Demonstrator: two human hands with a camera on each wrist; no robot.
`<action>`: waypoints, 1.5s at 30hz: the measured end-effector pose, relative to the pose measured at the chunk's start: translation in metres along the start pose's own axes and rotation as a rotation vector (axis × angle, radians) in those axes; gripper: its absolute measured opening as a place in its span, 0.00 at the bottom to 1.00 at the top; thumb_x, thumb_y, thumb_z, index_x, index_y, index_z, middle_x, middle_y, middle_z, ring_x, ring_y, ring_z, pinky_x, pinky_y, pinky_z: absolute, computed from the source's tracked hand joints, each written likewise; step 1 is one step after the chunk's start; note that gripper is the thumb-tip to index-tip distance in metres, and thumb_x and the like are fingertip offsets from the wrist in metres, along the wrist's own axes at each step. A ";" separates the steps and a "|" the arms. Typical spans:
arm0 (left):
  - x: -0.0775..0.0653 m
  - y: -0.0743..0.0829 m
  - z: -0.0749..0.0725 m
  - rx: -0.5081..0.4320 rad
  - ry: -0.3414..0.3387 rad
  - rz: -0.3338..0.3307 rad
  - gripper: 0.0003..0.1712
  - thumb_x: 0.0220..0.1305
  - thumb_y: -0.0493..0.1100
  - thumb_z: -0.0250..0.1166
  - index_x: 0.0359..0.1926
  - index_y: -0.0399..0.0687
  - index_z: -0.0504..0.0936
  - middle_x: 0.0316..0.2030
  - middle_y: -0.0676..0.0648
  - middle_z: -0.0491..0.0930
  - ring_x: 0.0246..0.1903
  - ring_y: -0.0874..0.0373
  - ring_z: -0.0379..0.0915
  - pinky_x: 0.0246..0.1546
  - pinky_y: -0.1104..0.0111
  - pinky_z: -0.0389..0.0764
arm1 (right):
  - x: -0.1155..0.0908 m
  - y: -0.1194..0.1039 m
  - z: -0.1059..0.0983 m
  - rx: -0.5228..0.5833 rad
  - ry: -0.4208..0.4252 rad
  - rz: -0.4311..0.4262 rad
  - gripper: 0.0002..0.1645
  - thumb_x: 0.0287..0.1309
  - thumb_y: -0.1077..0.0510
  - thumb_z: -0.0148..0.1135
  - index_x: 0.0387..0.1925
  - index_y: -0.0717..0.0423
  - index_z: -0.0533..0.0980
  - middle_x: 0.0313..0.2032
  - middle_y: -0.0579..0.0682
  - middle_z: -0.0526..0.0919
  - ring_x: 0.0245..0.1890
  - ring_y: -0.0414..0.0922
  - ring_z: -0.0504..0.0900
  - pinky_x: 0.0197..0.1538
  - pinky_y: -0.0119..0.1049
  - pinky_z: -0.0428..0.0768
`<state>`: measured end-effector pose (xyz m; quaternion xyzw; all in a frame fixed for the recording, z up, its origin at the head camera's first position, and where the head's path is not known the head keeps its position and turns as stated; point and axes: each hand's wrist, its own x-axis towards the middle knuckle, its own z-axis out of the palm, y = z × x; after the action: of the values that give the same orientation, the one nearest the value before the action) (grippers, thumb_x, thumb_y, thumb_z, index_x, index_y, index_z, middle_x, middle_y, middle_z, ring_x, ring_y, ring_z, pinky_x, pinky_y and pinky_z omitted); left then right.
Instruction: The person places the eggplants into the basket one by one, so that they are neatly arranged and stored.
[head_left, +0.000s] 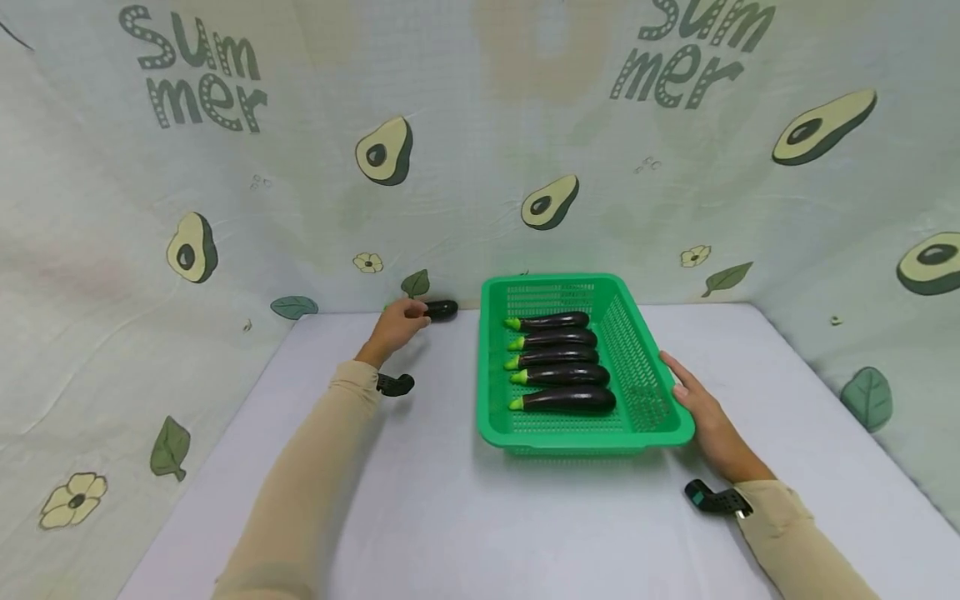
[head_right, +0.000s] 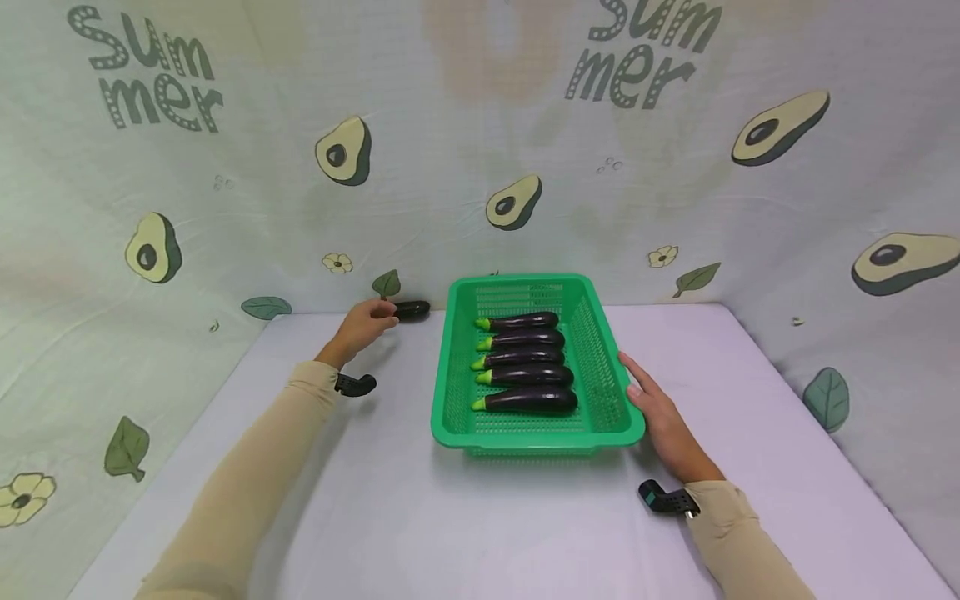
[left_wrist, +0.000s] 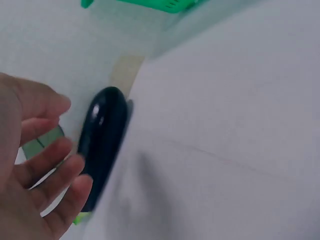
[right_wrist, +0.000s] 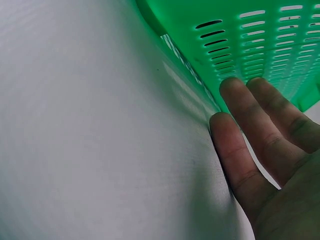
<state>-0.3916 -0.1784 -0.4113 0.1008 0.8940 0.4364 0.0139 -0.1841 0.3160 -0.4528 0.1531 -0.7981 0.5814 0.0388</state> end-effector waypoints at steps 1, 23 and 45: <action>0.002 -0.002 0.002 0.029 0.017 -0.003 0.24 0.71 0.43 0.62 0.63 0.36 0.75 0.58 0.38 0.75 0.58 0.44 0.70 0.57 0.52 0.73 | 0.000 0.000 -0.001 0.002 0.004 -0.003 0.32 0.81 0.51 0.33 0.81 0.41 0.46 0.79 0.51 0.45 0.71 0.31 0.49 0.58 0.18 0.55; 0.023 -0.014 0.013 0.184 0.116 -0.010 0.25 0.69 0.43 0.64 0.64 0.39 0.76 0.69 0.34 0.65 0.71 0.38 0.55 0.68 0.48 0.60 | 0.000 -0.004 0.001 0.056 -0.033 -0.005 0.33 0.80 0.54 0.34 0.81 0.43 0.45 0.78 0.52 0.45 0.65 0.39 0.59 0.57 0.23 0.61; 0.043 -0.007 0.024 0.503 0.081 -0.041 0.27 0.65 0.41 0.62 0.66 0.49 0.76 0.69 0.40 0.68 0.66 0.34 0.56 0.59 0.34 0.55 | 0.000 -0.013 -0.003 0.005 -0.053 0.012 0.35 0.78 0.56 0.39 0.81 0.42 0.45 0.78 0.58 0.42 0.63 0.37 0.60 0.55 0.22 0.63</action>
<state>-0.4319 -0.1561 -0.4292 0.0653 0.9761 0.2037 -0.0388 -0.1805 0.3151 -0.4403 0.1638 -0.7983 0.5794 0.0141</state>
